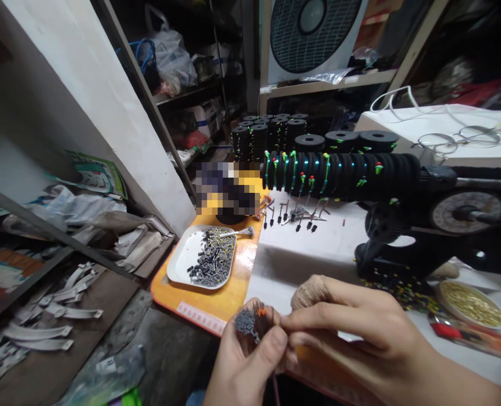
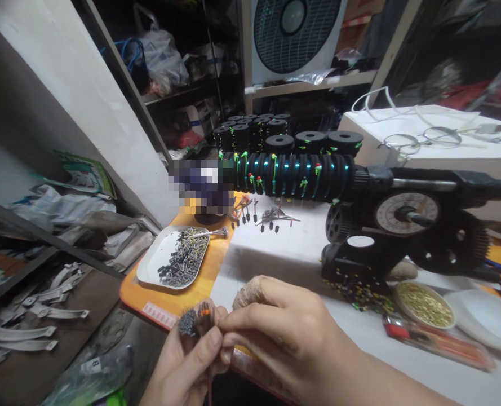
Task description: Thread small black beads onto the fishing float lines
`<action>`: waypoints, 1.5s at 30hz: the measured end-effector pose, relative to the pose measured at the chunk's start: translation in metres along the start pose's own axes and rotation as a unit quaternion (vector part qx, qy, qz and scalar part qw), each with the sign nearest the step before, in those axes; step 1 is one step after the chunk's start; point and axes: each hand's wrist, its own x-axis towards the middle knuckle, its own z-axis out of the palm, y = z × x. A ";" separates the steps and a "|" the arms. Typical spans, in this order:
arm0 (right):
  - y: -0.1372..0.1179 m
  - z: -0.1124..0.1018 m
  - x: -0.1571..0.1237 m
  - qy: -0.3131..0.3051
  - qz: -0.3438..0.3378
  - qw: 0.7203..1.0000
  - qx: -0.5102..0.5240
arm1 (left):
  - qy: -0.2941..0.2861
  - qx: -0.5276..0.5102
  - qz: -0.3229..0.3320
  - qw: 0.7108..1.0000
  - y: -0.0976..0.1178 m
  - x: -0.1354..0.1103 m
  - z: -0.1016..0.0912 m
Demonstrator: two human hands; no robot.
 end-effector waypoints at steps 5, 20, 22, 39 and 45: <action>-0.004 0.002 0.001 0.003 0.011 1.000 0.023 | -0.016 -0.006 -0.020 1.000 0.003 -0.003 0.001; -0.004 -0.009 0.010 0.001 -0.012 0.995 -0.095 | 0.037 0.197 0.278 0.939 0.021 0.011 -0.021; -0.003 -0.010 0.010 -0.019 -0.001 0.996 -0.090 | 0.060 0.272 0.282 0.918 0.027 0.012 -0.027; -0.006 -0.020 0.010 0.009 0.027 0.997 -0.074 | 0.071 0.495 0.312 0.808 0.027 0.028 -0.046; -0.003 -0.016 0.010 0.045 0.027 0.995 -0.085 | 0.055 0.339 0.257 0.903 0.018 0.022 -0.025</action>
